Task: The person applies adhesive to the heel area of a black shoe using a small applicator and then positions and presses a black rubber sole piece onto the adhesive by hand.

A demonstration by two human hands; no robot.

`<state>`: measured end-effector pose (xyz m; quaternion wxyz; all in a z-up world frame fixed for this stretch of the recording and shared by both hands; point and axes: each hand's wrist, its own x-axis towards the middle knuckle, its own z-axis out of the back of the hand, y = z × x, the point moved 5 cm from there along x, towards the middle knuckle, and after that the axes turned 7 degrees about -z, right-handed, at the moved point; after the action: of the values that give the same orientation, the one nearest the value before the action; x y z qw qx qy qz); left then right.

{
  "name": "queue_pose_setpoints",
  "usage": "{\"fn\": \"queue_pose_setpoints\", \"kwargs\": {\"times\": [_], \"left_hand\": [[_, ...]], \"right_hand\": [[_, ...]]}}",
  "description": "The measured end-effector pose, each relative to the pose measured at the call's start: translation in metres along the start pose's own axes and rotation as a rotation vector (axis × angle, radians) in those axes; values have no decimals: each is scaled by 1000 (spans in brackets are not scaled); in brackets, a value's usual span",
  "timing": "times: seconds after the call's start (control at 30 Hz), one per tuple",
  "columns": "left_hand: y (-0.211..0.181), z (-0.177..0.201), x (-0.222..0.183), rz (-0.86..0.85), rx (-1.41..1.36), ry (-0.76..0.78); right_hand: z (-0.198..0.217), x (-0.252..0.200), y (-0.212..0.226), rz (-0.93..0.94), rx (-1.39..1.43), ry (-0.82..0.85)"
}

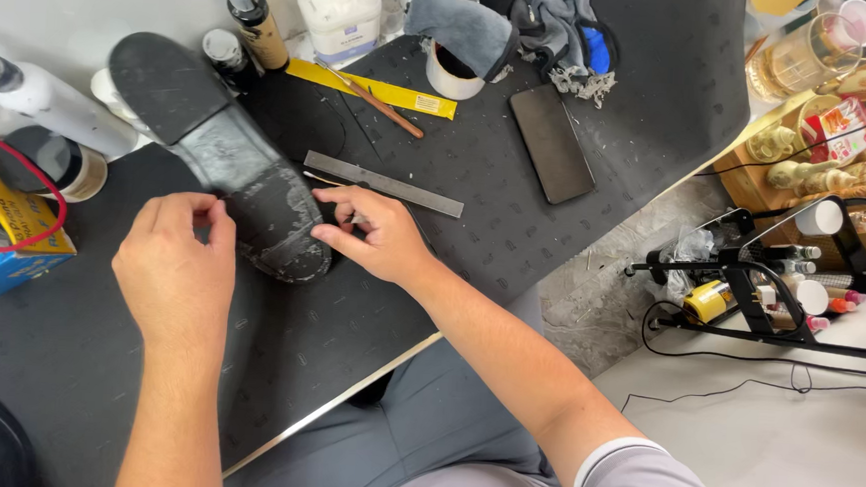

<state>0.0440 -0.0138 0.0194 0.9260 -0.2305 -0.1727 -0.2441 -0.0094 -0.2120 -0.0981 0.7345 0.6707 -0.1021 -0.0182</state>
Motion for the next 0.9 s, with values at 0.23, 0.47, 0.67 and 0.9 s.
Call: {"fn": "queue_pose_setpoints", "kwargs": {"times": [0.23,0.47,0.67,0.9], "left_hand": [[6,-15,0,23,235,1],[7,-31,5,-18,504,2],[12,-35,18,22,517,101],[13,-33,12,-74,316,-55]], "right_hand": [[3,1,24,60,-138,-9],[2,2,21,73,-142,-12],[2,4,20,86,-164,-23],[2,5,15,61,-143,-26]]}}
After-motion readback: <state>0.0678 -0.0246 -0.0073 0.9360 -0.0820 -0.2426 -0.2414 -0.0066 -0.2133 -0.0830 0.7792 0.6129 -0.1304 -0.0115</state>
